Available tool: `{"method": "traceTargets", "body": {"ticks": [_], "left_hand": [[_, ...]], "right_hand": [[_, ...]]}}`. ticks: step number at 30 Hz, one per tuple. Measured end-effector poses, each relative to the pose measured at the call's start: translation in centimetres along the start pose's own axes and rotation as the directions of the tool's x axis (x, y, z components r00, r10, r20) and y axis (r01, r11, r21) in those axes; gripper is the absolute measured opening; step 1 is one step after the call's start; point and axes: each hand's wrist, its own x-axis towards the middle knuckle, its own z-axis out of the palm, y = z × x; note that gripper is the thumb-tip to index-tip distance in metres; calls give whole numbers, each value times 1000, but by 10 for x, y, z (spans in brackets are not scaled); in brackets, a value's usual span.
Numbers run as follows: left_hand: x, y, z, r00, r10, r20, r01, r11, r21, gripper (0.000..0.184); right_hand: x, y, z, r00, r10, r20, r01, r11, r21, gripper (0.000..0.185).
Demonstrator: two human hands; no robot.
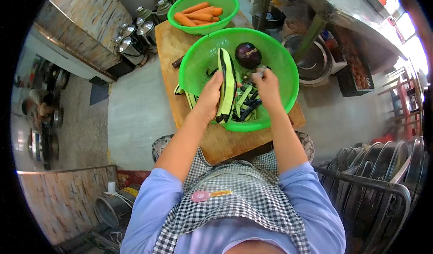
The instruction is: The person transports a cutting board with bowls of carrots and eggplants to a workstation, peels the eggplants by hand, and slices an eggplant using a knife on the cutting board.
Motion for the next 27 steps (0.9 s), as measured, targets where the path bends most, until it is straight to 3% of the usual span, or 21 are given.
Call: {"method": "traceTargets", "body": {"ticks": [1, 2, 4, 5, 6, 9, 11, 12, 15, 18, 21, 27], "left_hand": [[-1, 3, 4, 1000, -21, 0, 21, 997, -78, 48], [-2, 5, 6, 999, -39, -2, 38, 986, -159, 47], [-7, 2, 4, 996, -83, -38, 71, 969, -237, 48], [-2, -3, -1, 994, -91, -63, 74, 970, -233, 48], [4, -8, -5, 991, -99, -86, 77, 970, -230, 49], [3, -8, 5, 981, -150, -125, 116, 963, -242, 49], [0, -11, 13, 979, -149, -142, 106, 957, -271, 50], [-2, -13, 11, 985, -153, -78, 125, 950, -286, 48], [-7, -20, 15, 972, -151, -179, 125, 981, -149, 47], [-33, 1, 57, 938, -164, -306, 143, 985, -92, 45], [-31, -2, 43, 955, -146, -260, 156, 988, 16, 44], [-24, -9, 28, 985, -94, -145, 88, 995, -52, 43]], "right_hand": [[-1, -2, -4, 986, -87, -140, 50, 967, -250, 16], [-9, 0, -6, 989, -57, -136, 51, 998, -42, 18], [-38, -22, 5, 996, -58, -65, 68, 983, 169, 18], [-49, -20, 10, 990, -138, -24, 140, 974, 179, 18], [-63, -24, 16, 995, -90, 48, 78, 973, 219, 18], [-90, -20, 34, 901, -429, 60, 424, 902, 83, 19], [-100, -23, 37, 887, -458, 54, 456, 889, 34, 19], [-102, -25, 38, 880, -472, 52, 472, 881, 9, 19], [-102, -35, 35, 904, -419, 89, 423, 906, -30, 17], [-87, -37, 33, 892, -452, 19, 450, 882, -137, 14], [-79, -39, 37, 977, -207, 52, 204, 978, 45, 14], [-20, -8, 48, 996, -84, -12, 85, 963, 254, 15]]}}
